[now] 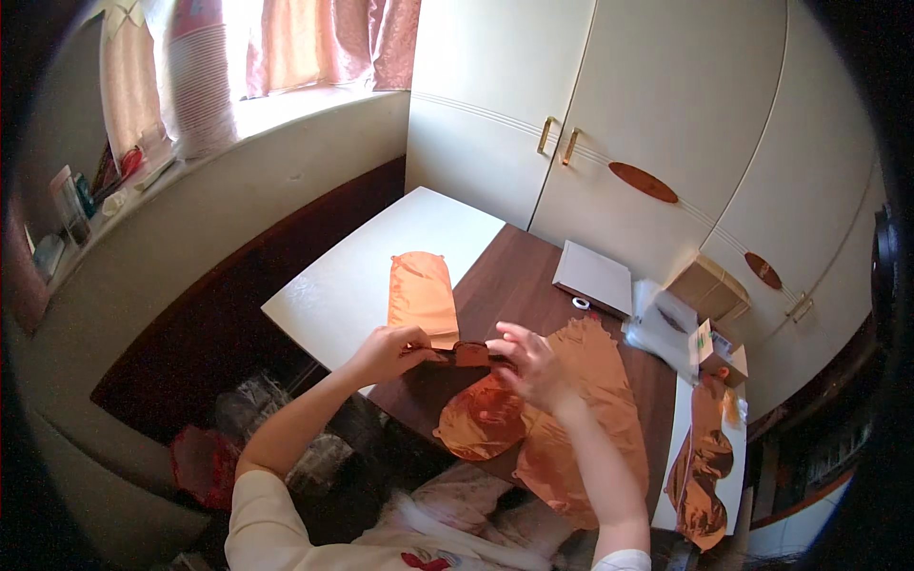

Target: Inspecting and organizing large rose-gold foil balloons on a workspace.

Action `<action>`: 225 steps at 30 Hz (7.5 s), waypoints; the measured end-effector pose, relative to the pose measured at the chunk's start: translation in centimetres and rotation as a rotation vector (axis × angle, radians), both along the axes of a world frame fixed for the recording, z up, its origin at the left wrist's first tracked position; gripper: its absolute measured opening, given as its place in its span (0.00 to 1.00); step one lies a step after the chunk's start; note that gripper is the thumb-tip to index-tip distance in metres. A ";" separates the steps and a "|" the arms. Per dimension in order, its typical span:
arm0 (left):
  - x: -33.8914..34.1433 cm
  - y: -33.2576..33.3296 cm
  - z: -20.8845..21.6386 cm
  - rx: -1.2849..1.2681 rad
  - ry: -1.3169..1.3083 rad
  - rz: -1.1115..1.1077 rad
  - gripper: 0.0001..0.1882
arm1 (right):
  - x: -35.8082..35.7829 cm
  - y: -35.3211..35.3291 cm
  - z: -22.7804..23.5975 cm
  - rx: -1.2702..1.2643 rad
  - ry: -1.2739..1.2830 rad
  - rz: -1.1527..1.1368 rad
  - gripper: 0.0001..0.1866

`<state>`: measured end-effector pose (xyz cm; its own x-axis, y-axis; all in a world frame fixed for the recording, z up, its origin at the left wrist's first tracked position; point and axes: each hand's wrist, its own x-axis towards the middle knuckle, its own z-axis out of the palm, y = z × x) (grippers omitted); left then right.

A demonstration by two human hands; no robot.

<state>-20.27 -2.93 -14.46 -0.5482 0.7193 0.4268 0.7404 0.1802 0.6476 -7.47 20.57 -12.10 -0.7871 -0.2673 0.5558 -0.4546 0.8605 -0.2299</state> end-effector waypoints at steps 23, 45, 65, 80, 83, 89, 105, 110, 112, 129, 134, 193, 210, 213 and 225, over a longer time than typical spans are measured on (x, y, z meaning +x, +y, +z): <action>0.1 -0.5 -0.5 -0.118 -0.186 -0.078 0.09 | 0.2 -1.3 -3.4 -0.120 -0.059 -0.183 0.08; 0.8 1.2 -0.1 -0.213 0.204 -0.038 0.08 | -0.3 -1.4 -3.4 -0.196 -0.076 -0.123 0.13; 6.1 -1.9 0.5 -0.200 0.790 -0.102 0.14 | -0.4 -2.5 -1.9 -0.362 -0.057 -0.205 0.06; 1.0 -4.1 -3.0 -0.308 1.025 0.077 0.03 | -5.3 5.5 -3.8 -0.814 0.013 -0.262 0.01; -0.5 -5.1 -2.5 -0.384 1.012 0.118 0.04 | -6.2 12.5 -3.1 -0.822 0.052 -0.450 0.03; -3.2 -8.0 -2.6 -0.448 0.980 0.178 0.03 | -5.0 20.0 2.2 -1.025 0.163 -0.662 0.09; -8.0 -6.8 -1.2 -0.678 0.633 0.214 0.06 | 7.1 25.3 20.8 -0.284 0.412 -0.903 0.09; -9.1 -5.9 -1.5 -0.751 0.665 0.238 0.04 | 10.1 23.1 24.9 -0.114 0.470 -0.928 0.09; -9.7 -5.9 -1.9 -0.796 0.640 0.245 0.03 | 11.3 22.1 26.1 -0.109 0.495 -0.952 0.09; -3.7 5.0 0.5 -0.841 0.501 -0.178 0.34 | 12.7 16.5 24.0 0.181 0.526 -0.741 0.04; -6.8 7.0 -2.6 -0.874 0.337 -0.033 0.37 | 13.7 14.3 23.2 0.249 0.440 -0.760 0.04; 7.1 19.6 -4.9 -0.332 0.144 -0.221 0.25 | 23.2 8.9 -4.6 -0.131 -0.165 -0.614 0.11; 9.8 17.2 -5.5 -0.411 0.586 -0.472 0.39 | 18.3 15.3 -9.0 -0.065 -0.119 -0.557 0.12; 10.3 17.7 -5.6 -0.434 0.594 -0.425 0.39 | 18.1 15.4 -8.9 -0.060 -0.110 -0.562 0.12; 10.6 17.8 -6.5 -0.464 0.596 -0.426 0.42 | 18.1 15.1 -8.7 -0.099 -0.103 -0.540 0.12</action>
<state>-9.67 14.90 -21.00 0.0290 0.9851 0.1697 0.9974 -0.0397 0.0598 10.62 35.70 -20.77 -0.8495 0.2384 0.4707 0.0738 0.9371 -0.3413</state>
